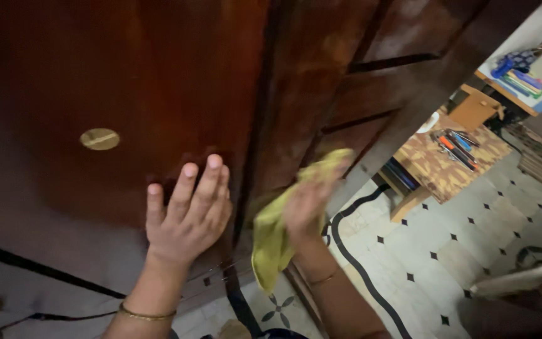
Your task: The person wipes down different panels and surfaces of a wooden door using a cloth.
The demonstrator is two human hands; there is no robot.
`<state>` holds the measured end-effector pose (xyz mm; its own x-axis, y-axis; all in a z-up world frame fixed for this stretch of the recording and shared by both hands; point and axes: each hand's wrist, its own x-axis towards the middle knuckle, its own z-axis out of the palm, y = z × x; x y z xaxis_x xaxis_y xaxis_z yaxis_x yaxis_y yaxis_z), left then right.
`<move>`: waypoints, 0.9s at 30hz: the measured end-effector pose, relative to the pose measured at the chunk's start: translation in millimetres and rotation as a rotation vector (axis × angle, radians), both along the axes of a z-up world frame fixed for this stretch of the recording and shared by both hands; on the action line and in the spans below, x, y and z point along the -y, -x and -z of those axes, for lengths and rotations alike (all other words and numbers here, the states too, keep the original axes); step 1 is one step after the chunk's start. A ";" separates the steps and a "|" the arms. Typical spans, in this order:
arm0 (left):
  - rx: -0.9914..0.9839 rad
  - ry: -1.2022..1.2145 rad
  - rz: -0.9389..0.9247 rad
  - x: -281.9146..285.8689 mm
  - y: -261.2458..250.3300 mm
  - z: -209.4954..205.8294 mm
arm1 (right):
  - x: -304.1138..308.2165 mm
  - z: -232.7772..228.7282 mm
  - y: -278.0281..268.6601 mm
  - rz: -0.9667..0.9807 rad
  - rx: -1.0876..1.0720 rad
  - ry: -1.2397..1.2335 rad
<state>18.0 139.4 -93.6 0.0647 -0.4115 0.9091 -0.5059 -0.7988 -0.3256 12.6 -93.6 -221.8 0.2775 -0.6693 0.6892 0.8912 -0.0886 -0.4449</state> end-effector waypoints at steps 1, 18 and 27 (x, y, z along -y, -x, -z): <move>-0.002 0.001 -0.006 -0.9 -0.5 1.5 | -9.2 0.7 -0.8 -0.250 0.142 -0.129; -0.003 0.000 -0.049 3.2 -2.4 7.4 | 21.4 -97.0 11.5 0.870 -0.328 0.670; -0.016 0.009 -0.073 8.1 -0.3 8.6 | 66.1 -143.6 38.3 0.822 -0.405 0.628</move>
<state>18.3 131.3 -102.2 0.1088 -0.3966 0.9115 -0.4516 -0.8366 -0.3101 -25.7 -159.7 -78.1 0.1910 -0.3171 0.9290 0.2563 -0.8974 -0.3590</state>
